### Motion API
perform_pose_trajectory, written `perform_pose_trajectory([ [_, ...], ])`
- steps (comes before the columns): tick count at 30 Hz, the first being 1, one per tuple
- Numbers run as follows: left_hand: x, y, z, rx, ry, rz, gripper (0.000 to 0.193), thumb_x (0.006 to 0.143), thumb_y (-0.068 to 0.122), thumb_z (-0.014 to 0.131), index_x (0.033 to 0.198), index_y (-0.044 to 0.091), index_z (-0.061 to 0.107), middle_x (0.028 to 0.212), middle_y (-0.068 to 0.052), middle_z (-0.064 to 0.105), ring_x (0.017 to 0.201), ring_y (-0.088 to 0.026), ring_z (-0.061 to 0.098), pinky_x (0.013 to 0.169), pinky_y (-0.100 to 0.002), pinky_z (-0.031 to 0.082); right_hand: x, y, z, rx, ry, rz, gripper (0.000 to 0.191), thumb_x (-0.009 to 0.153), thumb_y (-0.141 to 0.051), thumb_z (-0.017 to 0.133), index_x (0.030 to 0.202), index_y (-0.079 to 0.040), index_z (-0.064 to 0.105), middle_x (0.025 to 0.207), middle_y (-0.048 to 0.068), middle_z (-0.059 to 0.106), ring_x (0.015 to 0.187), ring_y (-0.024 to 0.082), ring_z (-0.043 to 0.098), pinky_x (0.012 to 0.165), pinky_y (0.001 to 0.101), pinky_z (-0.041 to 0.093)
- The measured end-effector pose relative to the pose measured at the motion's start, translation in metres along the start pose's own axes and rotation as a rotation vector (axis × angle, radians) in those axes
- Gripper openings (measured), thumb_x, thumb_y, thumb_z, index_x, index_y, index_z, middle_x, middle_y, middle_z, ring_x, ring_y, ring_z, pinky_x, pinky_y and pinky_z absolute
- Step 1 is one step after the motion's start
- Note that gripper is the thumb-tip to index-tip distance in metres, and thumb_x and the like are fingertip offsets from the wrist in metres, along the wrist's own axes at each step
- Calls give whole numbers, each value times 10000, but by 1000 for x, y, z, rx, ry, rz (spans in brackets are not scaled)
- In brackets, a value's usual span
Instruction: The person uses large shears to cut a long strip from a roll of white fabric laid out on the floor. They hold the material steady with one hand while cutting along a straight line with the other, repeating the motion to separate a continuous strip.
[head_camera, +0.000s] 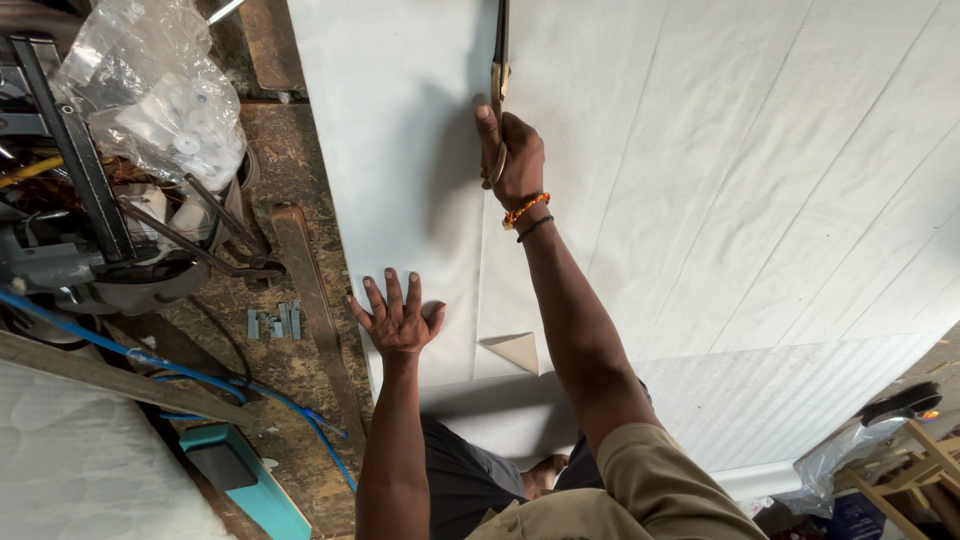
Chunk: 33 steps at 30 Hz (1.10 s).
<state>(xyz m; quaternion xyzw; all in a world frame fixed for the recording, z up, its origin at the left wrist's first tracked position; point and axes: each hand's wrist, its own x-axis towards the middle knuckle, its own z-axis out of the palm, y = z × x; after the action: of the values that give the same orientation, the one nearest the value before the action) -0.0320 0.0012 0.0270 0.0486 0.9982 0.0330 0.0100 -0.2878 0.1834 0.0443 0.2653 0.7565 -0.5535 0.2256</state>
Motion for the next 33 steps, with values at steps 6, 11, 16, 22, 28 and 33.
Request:
perform_pose_trajectory([
  [6, -6, -2, 10, -41, 52, 2, 710, 1114, 677, 238, 1689, 262, 202, 1745, -117, 151, 1607, -392, 87, 1281, -644, -5, -71, 73, -23, 265, -113, 1, 409, 1053, -427, 576, 939, -35, 601, 661, -14, 525, 541, 61, 482, 484, 236, 407],
  [11, -14, -3, 25, -121, 138, -15, 673, 1115, 652, 277, 1655, 253, 326, 1715, -104, 241, 1596, -379, 153, 1285, -637, 37, -142, 173, -118, -576, 196, -402, 108, 1009, -123, 678, 968, -33, 636, 862, 110, 624, 762, 237, 642, 664, 338, 520],
  [16, -26, -4, 39, -138, 139, -26, 652, 1119, 638, 290, 1646, 257, 342, 1711, -89, 260, 1591, -382, 168, 1277, -654, 72, -135, 215, -226, -963, 348, -344, 347, 953, -210, 848, 875, -57, 547, 793, 107, 565, 688, 322, 575, 598, 425, 482],
  [22, -40, -6, 51, -130, 116, -27, 650, 1129, 645, 283, 1651, 263, 335, 1708, -87, 251, 1588, -384, 165, 1267, -676, 76, -124, 238, -234, -979, 298, -262, 458, 1010, -327, 887, 877, -68, 533, 848, 91, 583, 749, 292, 597, 636, 415, 501],
  [28, -43, -5, 50, -114, 85, -38, 657, 1121, 664, 271, 1648, 276, 320, 1714, -77, 240, 1586, -387, 167, 1265, -673, 71, -118, 238, -229, -1015, 332, -264, 557, 1040, -449, 856, 854, -61, 503, 809, 85, 537, 692, 279, 567, 596, 403, 481],
  [33, -38, -6, 45, -90, 52, -11, 672, 1136, 676, 225, 1671, 269, 253, 1730, -100, 172, 1602, -400, 127, 1282, -676, 44, -114, 219, -221, -950, 331, -337, 452, 1062, -402, 827, 922, -66, 559, 852, 69, 581, 710, 257, 600, 615, 390, 504],
])
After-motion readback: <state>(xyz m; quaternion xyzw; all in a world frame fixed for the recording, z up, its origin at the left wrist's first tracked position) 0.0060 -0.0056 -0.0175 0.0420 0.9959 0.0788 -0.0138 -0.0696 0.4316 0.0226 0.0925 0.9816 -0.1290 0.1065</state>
